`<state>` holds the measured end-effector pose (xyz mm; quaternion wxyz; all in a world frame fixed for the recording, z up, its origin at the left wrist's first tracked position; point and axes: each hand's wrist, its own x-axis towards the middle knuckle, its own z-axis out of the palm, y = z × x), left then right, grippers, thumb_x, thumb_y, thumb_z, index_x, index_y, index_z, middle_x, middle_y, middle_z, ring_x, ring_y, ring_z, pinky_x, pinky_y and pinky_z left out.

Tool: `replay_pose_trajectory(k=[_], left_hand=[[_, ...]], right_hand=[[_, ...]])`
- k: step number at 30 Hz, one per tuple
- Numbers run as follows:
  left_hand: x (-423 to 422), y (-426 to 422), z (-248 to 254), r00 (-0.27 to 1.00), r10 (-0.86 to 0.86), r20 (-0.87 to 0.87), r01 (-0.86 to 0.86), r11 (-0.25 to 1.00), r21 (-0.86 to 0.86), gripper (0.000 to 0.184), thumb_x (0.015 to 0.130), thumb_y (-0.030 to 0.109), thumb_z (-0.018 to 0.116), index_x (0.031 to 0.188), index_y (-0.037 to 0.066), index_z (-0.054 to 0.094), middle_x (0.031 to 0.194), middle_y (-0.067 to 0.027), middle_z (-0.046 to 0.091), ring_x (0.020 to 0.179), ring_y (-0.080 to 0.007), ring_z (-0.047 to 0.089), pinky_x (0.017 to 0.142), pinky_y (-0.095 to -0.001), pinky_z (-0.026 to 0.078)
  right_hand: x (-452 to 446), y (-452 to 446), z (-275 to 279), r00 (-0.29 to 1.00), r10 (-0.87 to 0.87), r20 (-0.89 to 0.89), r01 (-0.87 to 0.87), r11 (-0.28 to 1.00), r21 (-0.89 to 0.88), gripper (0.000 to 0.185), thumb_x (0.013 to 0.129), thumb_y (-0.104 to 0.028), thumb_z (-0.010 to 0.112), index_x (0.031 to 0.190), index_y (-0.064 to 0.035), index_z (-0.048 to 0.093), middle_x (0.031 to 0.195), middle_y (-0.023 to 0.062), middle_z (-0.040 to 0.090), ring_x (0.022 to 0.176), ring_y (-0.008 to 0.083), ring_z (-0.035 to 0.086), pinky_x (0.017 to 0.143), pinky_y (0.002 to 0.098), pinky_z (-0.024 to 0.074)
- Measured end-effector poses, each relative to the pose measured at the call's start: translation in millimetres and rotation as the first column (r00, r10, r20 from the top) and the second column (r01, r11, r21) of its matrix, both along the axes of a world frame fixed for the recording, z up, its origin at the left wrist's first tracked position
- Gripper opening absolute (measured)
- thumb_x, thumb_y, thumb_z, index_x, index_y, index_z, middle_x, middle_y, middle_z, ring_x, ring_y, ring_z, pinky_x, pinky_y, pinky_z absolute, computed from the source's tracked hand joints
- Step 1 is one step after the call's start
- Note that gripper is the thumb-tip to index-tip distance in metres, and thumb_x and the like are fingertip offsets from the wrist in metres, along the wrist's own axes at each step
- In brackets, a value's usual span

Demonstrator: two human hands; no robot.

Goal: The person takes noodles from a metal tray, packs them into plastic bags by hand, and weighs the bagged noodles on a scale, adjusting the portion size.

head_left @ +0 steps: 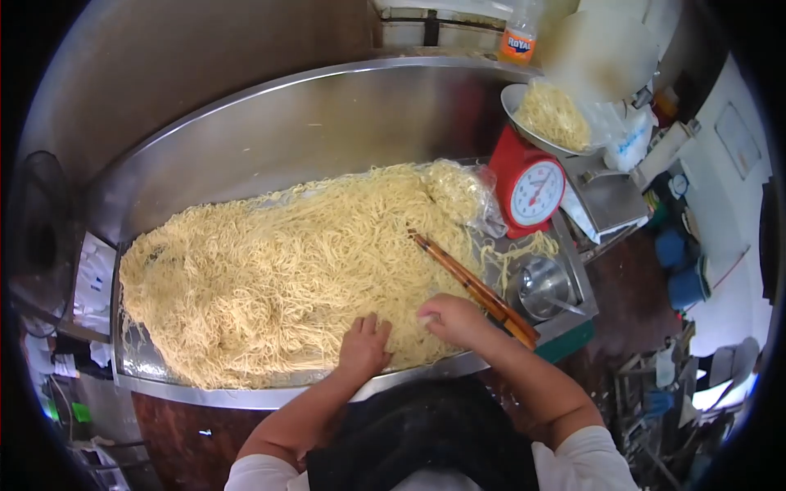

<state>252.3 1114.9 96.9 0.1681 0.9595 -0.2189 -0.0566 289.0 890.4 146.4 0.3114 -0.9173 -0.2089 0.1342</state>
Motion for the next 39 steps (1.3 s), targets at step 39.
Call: replay_pose_trajectory(k=[39], left_hand=[[121, 208, 234, 0.678, 0.653, 0.336, -0.594, 0.757, -0.273, 0.033, 0.082, 0.034, 0.066, 0.095, 0.004, 0.064, 0.089, -0.017, 0.064, 0.077, -0.0303, 0.063, 0.064, -0.0383, 0.047]], right_hand=[[6, -21, 61, 0.948, -0.297, -0.115, 0.318, 0.907, 0.275, 0.031, 0.081, -0.016, 0.07, 0.108, -0.0016, 0.063, 0.084, 0.0066, 0.064, 0.078, 0.0127, 0.059, 0.07, 0.0258, 0.0476]])
